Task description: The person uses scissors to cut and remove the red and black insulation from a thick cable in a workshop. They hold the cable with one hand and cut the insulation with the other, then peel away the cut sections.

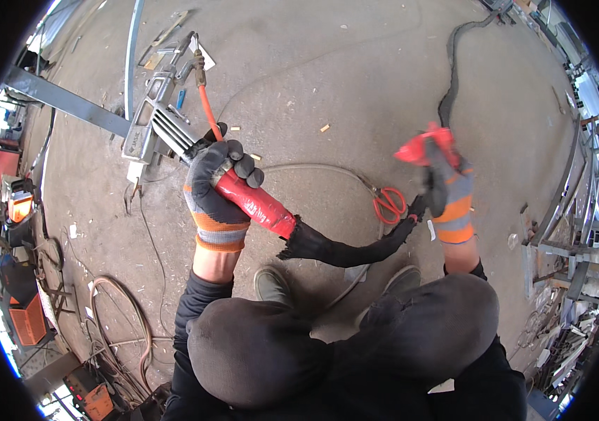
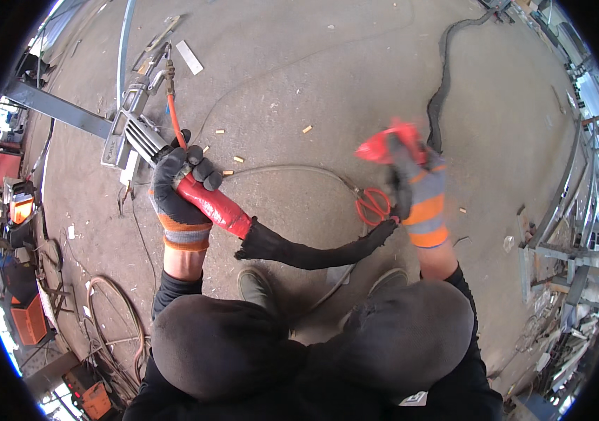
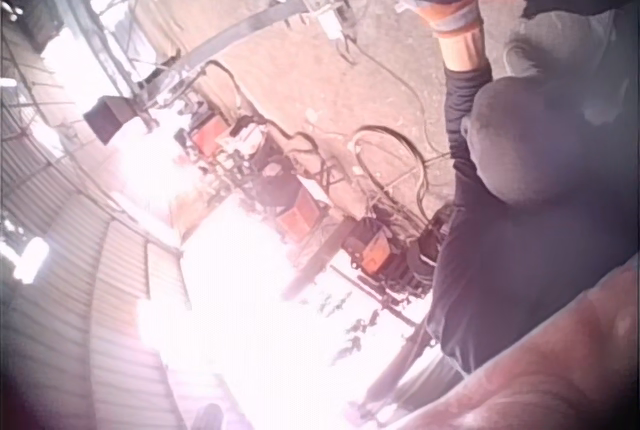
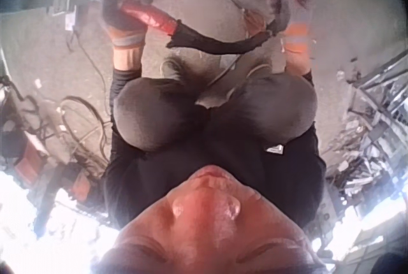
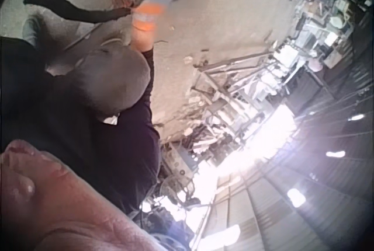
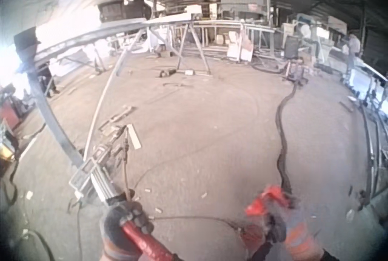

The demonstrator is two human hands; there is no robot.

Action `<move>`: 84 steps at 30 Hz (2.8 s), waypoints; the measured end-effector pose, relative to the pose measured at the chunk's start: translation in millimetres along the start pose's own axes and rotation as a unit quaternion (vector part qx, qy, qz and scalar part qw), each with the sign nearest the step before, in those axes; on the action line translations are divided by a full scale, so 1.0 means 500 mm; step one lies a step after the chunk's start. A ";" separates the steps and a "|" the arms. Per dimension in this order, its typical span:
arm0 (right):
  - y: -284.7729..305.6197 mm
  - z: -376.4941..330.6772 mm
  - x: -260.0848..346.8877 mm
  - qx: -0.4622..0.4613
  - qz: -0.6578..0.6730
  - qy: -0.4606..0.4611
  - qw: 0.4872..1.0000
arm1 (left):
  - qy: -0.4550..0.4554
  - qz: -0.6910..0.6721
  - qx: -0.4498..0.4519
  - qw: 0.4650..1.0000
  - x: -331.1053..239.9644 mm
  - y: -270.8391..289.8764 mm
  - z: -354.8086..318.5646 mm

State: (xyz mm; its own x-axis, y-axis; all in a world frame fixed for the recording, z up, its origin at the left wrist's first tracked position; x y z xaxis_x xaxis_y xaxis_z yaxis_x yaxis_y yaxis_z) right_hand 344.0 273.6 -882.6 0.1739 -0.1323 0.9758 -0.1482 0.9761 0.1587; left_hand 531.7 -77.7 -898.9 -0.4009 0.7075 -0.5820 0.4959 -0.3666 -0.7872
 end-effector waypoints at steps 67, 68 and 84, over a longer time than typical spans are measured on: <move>0.768 -0.221 -0.635 0.210 -0.699 -0.311 0.608 | 0.123 0.159 -0.179 0.963 0.110 0.804 -0.239; 0.772 -0.199 -0.637 0.180 -0.710 -0.279 0.622 | 0.138 0.153 -0.196 0.959 0.117 0.825 -0.246; 0.261 0.041 -0.471 0.106 -0.539 0.054 0.834 | 0.366 0.429 -0.308 0.766 0.103 0.968 -0.282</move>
State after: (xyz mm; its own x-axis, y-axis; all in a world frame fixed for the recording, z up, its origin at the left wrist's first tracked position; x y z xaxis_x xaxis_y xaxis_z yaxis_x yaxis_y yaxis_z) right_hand 263.5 428.7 -1088.5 0.4017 -0.8862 0.2309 -0.0159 0.2454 0.9693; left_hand 859.7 -133.7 -1281.3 0.7037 0.5980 -0.3837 0.6950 -0.6915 0.1968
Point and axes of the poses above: each hand's wrist, its own z-axis towards the middle knuckle, its own y-axis out of the back of the hand, x = y × z, the point moved 8 cm from there along z, towards the middle knuckle, and after that the axes turned 9 degrees about -x, right-handed, at the moved point
